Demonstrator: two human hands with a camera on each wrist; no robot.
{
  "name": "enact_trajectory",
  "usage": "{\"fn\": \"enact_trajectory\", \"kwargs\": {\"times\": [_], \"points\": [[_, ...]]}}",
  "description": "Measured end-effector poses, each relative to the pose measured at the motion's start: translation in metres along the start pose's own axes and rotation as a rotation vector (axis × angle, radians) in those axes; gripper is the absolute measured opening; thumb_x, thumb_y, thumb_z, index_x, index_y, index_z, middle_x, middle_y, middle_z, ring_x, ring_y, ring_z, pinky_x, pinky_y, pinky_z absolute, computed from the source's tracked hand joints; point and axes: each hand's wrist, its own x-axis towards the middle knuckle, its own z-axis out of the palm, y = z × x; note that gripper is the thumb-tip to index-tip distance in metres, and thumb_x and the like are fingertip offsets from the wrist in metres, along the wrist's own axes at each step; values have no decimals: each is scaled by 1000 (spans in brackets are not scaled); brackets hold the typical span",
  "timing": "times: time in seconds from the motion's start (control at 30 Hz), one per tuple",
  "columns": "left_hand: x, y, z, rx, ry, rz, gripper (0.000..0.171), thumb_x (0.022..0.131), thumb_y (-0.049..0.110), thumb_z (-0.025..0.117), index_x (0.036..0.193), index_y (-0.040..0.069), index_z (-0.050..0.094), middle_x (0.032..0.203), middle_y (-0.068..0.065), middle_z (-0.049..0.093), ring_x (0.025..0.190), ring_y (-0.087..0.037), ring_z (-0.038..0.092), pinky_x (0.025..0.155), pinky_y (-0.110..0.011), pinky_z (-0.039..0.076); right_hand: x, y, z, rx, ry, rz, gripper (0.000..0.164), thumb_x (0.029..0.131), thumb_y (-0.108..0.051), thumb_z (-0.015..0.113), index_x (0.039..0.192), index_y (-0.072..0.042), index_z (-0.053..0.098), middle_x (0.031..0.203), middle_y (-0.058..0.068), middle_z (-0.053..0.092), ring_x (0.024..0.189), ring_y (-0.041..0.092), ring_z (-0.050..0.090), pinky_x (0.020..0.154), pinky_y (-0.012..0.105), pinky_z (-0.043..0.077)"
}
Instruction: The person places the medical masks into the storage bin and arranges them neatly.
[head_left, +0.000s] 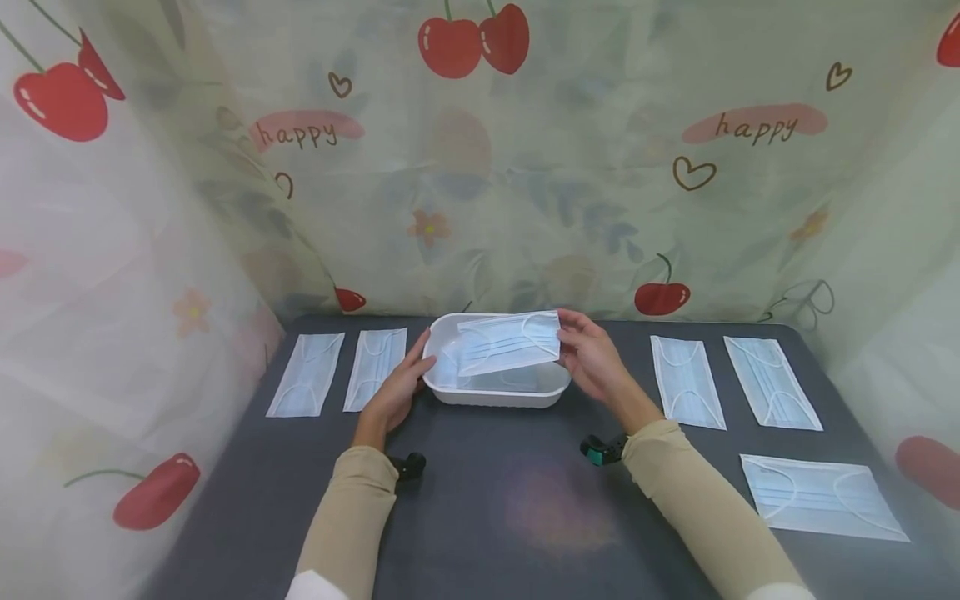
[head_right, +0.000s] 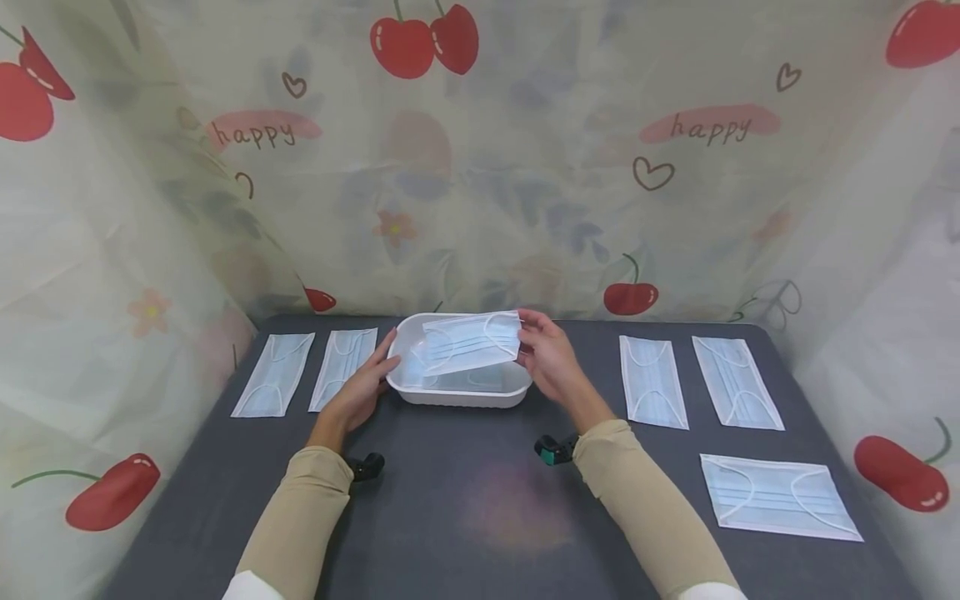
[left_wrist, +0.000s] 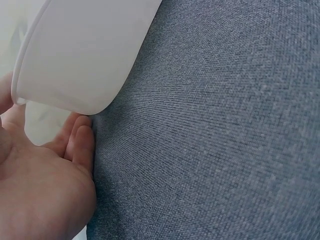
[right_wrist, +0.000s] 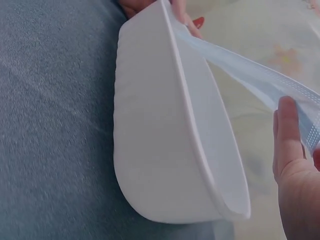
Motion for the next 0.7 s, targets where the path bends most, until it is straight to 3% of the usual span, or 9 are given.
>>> {"fn": "enact_trajectory", "kwargs": {"times": [0.27, 0.7], "points": [[-2, 1, 0, -8, -4, 5, 58, 111, 30, 39, 162, 47, 14, 173, 13, 0, 161, -16, -2, 132, -50, 7, 8, 8, 12, -36, 35, 58, 41, 109, -4, 38, 149, -9, 40, 134, 8, 51, 105, 14, 59, 81, 24, 57], [0, 0, 2, -6, 0, 2, 59, 111, 31, 41, 161, 47, 14, 173, 14, 0, 161, -16, -2, 132, -50, 7, 20, 23, 28, -39, 22, 69, 40, 107, 0, 38, 147, -5, 42, 123, 6, 55, 97, 13, 60, 78, 25, 57]]}}
